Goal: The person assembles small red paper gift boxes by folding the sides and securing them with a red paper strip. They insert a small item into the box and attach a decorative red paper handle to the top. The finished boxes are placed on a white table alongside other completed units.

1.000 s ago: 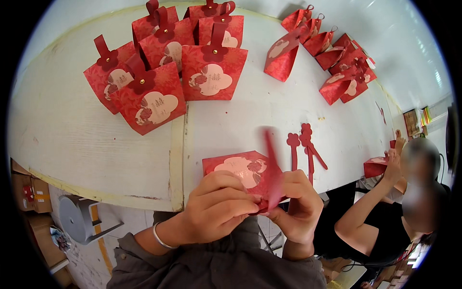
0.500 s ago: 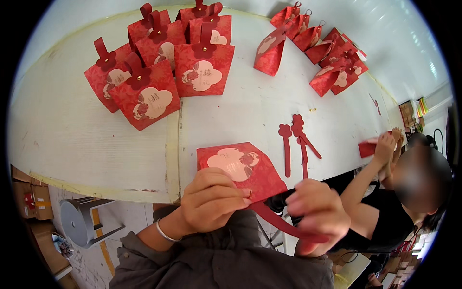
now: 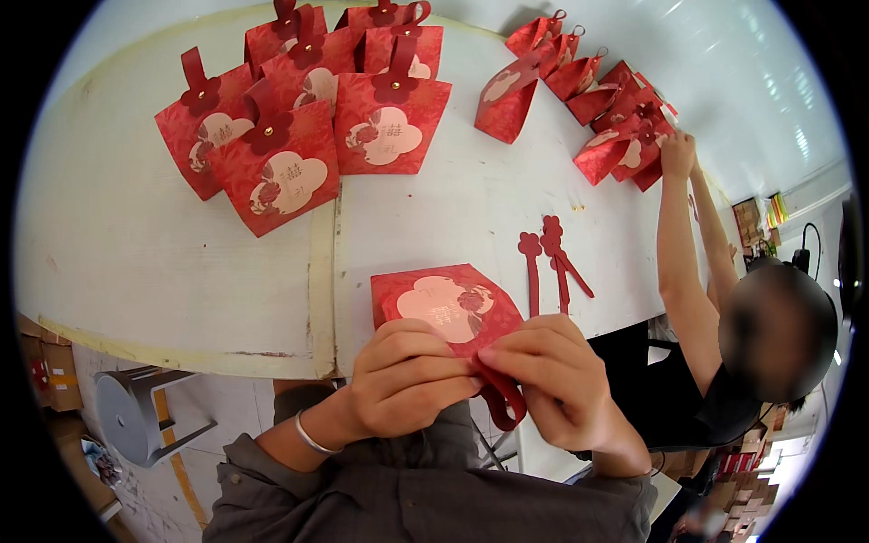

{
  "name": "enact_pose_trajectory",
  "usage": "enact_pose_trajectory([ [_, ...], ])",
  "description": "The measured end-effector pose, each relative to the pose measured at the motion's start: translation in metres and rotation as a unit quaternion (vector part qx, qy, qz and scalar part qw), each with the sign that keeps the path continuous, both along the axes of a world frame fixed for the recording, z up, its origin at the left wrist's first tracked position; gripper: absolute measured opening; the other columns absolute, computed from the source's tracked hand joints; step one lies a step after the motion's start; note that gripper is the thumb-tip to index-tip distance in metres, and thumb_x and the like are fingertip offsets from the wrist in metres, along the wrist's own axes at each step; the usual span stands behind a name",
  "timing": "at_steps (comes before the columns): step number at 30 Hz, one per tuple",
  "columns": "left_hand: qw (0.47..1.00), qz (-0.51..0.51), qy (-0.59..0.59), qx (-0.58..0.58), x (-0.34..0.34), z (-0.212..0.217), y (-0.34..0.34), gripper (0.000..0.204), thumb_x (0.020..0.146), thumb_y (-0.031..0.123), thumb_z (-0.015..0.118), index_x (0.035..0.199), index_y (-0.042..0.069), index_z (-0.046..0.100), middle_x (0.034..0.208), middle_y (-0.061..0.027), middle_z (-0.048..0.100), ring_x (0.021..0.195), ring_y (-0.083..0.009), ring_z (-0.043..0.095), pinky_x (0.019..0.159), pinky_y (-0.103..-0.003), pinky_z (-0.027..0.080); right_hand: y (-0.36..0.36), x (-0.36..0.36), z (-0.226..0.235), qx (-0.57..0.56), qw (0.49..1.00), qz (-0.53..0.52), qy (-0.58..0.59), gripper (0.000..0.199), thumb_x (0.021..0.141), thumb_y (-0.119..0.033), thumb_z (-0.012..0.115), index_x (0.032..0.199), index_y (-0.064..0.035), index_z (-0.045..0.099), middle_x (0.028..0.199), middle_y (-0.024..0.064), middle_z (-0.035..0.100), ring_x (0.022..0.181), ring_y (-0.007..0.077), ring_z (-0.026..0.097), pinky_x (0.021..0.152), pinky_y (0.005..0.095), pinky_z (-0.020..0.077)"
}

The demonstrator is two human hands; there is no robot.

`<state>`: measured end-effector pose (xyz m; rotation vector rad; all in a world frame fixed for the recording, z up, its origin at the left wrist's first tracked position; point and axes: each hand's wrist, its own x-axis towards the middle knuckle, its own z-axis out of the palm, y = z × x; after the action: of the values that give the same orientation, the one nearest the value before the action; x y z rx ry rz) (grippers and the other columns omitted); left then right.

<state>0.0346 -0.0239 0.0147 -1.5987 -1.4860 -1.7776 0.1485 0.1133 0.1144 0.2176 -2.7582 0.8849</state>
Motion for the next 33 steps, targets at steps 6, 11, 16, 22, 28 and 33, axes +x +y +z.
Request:
enact_pose_trajectory([
  [6,1.000,0.004,-0.004,0.030,-0.002,0.000,0.005,0.013,0.062,0.007,0.067,0.075,0.006,0.064,0.081,-0.0032,0.065,0.072,-0.0178,0.055,0.065,-0.030,0.048,-0.008,0.003,-0.010,0.132,0.986,-0.014,0.101,0.033,0.058,0.006,0.061,0.091,0.0031,0.063,0.092,0.0137,0.058,0.079,0.0266,0.056,0.073,0.0371,0.0444],
  [11,1.000,-0.007,-0.009,0.003,-0.001,0.000,0.001,0.017,0.064,0.004,0.074,0.076,0.009,0.064,0.082,-0.0010,0.066,0.075,-0.0179,0.054,0.066,-0.032,0.047,0.001,-0.004,-0.017,0.032,0.993,-0.044,0.101,0.026,0.061,0.005,0.062,0.087,0.0035,0.062,0.090,0.0138,0.059,0.080,0.0270,0.056,0.071,0.0345,0.0449],
  [16,1.000,-0.005,-0.020,0.021,-0.004,0.002,0.005,0.014,0.061,0.006,0.066,0.075,0.006,0.063,0.080,-0.0027,0.065,0.072,-0.0178,0.056,0.065,-0.030,0.047,0.002,-0.009,-0.015,-0.068,0.996,-0.047,0.034,0.023,0.064,0.009,0.061,0.086,0.0028,0.061,0.089,0.0125,0.057,0.083,0.0271,0.054,0.073,0.0342,0.0438],
  [22,0.999,-0.009,-0.044,0.007,-0.005,0.004,0.005,0.018,0.058,0.004,0.067,0.075,0.005,0.063,0.078,-0.0034,0.064,0.072,-0.0183,0.053,0.063,-0.031,0.045,0.003,-0.014,-0.015,-0.085,0.996,-0.030,0.026,0.023,0.066,0.010,0.059,0.087,0.0024,0.061,0.089,0.0117,0.057,0.084,0.0262,0.053,0.072,0.0337,0.0431],
  [28,0.998,0.035,-0.053,-0.024,-0.005,0.007,0.001,0.025,0.052,-0.002,0.068,0.074,0.009,0.066,0.082,-0.0021,0.057,0.081,-0.0225,0.051,0.067,-0.029,0.044,0.009,-0.015,-0.020,-0.158,0.987,-0.022,-0.010,0.027,0.066,0.013,0.056,0.090,0.0006,0.061,0.090,0.0112,0.055,0.082,0.0249,0.052,0.071,0.0318,0.0419],
  [33,0.997,0.034,-0.065,-0.018,-0.005,0.007,0.002,0.027,0.051,-0.003,0.068,0.075,0.011,0.067,0.091,-0.0051,0.053,0.085,-0.0246,0.052,0.068,-0.030,0.043,0.012,-0.018,-0.017,-0.189,0.980,-0.033,-0.052,0.011,0.076,0.002,0.058,0.085,0.0028,0.064,0.088,0.0115,0.056,0.082,0.0215,0.054,0.072,0.0302,0.0434],
])
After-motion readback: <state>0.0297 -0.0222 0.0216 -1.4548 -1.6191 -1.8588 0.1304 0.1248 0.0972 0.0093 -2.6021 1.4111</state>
